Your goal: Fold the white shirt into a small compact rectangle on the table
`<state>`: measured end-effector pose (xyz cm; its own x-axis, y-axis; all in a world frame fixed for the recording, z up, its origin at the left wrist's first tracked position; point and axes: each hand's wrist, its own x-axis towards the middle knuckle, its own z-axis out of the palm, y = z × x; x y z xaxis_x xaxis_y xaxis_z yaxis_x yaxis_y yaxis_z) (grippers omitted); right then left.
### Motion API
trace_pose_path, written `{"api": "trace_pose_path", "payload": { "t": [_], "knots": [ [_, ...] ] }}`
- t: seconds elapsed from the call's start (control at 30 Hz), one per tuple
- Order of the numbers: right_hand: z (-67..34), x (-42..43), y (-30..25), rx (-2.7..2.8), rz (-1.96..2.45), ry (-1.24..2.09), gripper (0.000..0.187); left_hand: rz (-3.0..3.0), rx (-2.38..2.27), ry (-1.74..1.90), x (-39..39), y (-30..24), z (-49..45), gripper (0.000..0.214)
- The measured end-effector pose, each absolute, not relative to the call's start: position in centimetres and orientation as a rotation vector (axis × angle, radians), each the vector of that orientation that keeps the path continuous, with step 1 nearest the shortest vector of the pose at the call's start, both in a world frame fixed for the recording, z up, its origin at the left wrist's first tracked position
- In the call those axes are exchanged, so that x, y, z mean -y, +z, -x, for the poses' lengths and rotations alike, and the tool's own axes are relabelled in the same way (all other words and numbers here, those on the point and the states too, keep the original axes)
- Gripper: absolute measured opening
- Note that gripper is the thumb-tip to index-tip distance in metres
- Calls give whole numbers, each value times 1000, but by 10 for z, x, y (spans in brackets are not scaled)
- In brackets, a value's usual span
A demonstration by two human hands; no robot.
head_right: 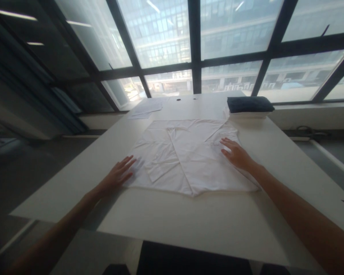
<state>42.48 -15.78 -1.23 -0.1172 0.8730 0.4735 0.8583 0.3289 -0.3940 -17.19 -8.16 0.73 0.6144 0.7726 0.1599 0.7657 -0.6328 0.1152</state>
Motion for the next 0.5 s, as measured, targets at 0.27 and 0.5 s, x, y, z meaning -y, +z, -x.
{"api": "trace_pose_path", "payload": {
  "t": [0.27,0.5],
  "knots": [
    [-390,236,12,2260,1292,57,20,-2683,-1152,396,93,18,241,67],
    [-380,268,9,2449,1249,90,34,-2683,-1076,476,102,25,236,37]
  ]
}}
